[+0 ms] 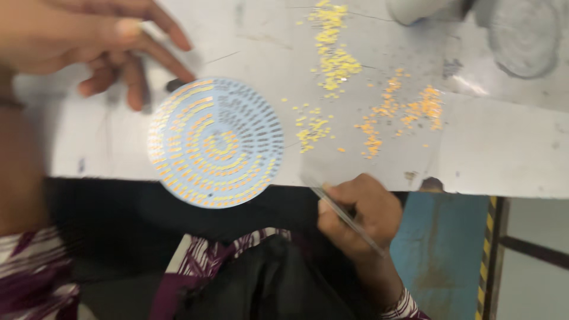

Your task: The person uses tweezers to pick up small yellow LED components from a pile on the table and places them into empty slots on a circular LED board. The person rotates the board as needed to access different sections while continuing to place LEDs one by one.

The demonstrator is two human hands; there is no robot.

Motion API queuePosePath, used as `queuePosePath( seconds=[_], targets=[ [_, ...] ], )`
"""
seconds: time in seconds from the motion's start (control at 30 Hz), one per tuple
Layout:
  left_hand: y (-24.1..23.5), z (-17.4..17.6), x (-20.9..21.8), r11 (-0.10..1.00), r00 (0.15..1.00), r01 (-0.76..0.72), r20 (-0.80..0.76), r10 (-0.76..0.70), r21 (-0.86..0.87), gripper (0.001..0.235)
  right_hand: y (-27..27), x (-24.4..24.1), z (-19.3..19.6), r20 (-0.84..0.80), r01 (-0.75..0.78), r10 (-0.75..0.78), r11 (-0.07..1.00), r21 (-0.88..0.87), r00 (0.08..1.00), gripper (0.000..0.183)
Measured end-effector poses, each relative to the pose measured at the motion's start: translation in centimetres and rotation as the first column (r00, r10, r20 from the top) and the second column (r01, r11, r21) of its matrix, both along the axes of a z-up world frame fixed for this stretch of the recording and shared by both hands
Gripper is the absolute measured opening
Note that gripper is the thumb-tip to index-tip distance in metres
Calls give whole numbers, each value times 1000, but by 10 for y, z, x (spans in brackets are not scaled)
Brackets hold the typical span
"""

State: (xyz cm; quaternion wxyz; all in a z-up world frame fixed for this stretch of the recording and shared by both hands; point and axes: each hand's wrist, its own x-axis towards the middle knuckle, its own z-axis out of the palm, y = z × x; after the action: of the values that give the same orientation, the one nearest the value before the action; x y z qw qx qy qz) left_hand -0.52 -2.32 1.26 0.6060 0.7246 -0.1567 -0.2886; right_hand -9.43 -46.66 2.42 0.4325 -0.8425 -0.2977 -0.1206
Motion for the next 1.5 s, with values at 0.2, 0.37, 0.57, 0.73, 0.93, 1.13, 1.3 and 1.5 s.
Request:
queuePosePath(
  seconds=[0.2,0.37,0.57,0.73,0.93,1.13,1.3,1.5],
  targets=[
    [10,-4,0,998,999,-42,-24,43,51,71,-31,20,-6,-30,163,-162,986,30,986,13],
    [18,-10,1,995,999,-41,19,39,89,74,-33,21,-6,-79,169,-168,986,0,983,15],
    [18,-9,1,996,999,-33,4,32,87,75,-36,22,-5,-18,137,-138,989,-51,990,14],
    [2,13,-3,998,1000,17,20,-19,52,70,-38,21,-5,-32,94,-94,996,-2,995,14],
    [-18,44,-16,998,997,-23,80,18,53,53,-7,14,-2,-145,-109,115,993,52,983,16],
    [-34,63,-21,982,987,-101,139,80,158,48,24,26,1,-81,-291,289,957,-7,954,19],
    [-33,62,-21,988,982,-86,179,62,130,48,29,27,6,-96,-302,299,953,-19,949,19],
    [-29,56,-20,996,991,-43,129,32,82,51,25,27,2,-75,-299,296,954,-32,952,19]
  ],
)
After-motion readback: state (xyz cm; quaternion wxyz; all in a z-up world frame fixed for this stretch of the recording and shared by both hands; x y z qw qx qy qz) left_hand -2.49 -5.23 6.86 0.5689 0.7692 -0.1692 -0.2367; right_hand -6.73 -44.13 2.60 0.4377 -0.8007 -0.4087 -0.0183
